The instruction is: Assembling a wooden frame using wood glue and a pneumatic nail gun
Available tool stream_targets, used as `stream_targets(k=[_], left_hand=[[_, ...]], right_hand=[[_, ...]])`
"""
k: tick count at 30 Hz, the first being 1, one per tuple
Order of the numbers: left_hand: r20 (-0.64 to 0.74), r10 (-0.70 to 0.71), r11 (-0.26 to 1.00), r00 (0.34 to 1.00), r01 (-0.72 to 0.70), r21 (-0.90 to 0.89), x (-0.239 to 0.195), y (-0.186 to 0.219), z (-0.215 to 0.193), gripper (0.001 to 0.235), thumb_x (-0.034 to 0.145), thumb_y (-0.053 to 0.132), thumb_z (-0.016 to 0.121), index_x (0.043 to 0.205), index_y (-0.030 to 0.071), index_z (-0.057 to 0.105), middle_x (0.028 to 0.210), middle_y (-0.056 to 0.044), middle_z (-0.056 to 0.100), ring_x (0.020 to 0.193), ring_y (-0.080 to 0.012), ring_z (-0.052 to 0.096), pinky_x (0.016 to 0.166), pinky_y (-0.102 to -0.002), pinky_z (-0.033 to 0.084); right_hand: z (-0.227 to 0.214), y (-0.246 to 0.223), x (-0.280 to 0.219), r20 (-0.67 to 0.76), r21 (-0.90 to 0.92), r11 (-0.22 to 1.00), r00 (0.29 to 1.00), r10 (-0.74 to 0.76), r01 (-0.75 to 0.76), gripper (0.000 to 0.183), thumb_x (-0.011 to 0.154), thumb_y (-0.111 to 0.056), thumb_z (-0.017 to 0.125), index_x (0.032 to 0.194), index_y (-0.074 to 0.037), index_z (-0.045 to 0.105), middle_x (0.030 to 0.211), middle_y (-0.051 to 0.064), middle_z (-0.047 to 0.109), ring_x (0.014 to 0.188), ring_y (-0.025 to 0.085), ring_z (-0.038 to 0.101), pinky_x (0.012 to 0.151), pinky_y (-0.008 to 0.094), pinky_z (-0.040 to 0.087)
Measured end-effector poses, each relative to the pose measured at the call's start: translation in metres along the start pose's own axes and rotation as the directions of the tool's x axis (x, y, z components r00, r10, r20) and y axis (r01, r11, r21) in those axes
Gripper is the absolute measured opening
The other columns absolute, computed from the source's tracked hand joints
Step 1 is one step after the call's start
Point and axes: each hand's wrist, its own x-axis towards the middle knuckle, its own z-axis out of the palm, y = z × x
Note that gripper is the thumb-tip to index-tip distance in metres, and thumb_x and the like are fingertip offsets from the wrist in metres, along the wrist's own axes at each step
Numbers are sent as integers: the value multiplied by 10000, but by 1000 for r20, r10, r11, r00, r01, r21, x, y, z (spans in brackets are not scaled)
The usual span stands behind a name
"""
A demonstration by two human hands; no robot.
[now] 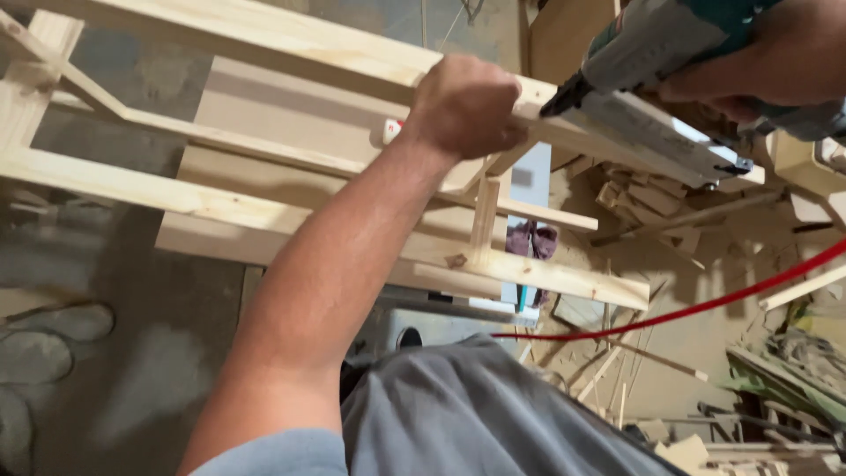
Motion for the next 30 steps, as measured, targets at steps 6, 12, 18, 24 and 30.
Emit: stream_targets(k=[6, 12, 18, 24, 30], left_hand=[[-117, 112, 993, 987, -108, 39, -1, -4, -4, 313, 922, 313, 686, 626, 213, 704, 374, 126, 444, 278, -65, 498, 219, -199, 373], [463, -113, 990, 879, 62, 124, 14, 8, -33, 740, 814, 936, 623, 746, 202, 688, 600, 47, 623, 561, -186, 646, 453, -329, 526], [372, -105, 987, 922, 52, 150, 14, 10, -38, 606, 869, 797, 671, 761, 201, 708, 636, -2, 689, 570, -244, 690, 450, -406, 544], [455, -100, 989, 885, 39, 143, -3, 24, -51, 574, 911, 776, 653, 756, 224, 636, 540, 71, 584, 454, -144, 602, 353, -288, 467], [458, -102, 992, 883, 55, 115, -34, 45, -65, 699, 944, 866, 450, 714, 214, 556, 549, 97, 502, 381, -80, 411, 314, -251, 374]], right_hand=[[-9, -21, -31, -33, 39, 998, 999, 40, -38, 560, 1054, -260, 686, 608, 78, 699, 580, 192, 716, 557, 304, 614, 722, 399, 456], [11, 14, -78, -38, 114, 992, 998, 49, -45, 363, 1021, -277, 678, 826, 3, 801, 670, 189, 810, 607, 318, 744, 769, 405, 564], [83, 15, -153, 243, 616, 690, 924, 295, -381, 214, 942, 18, 699, 1147, 62, 740, 765, 379, 745, 459, 471, 614, 380, 545, 533], [208, 18, -162, 453, 434, 827, 880, 143, -358, 441, 689, -364, 1004, 1070, -270, 802, 974, -122, 952, 858, 21, 906, 818, 155, 744], [243, -7, -152, 707, 423, 752, 703, 75, -505, 578, 824, -371, 862, 1386, -395, 729, 1331, -138, 818, 1222, 26, 757, 1119, 174, 451]])
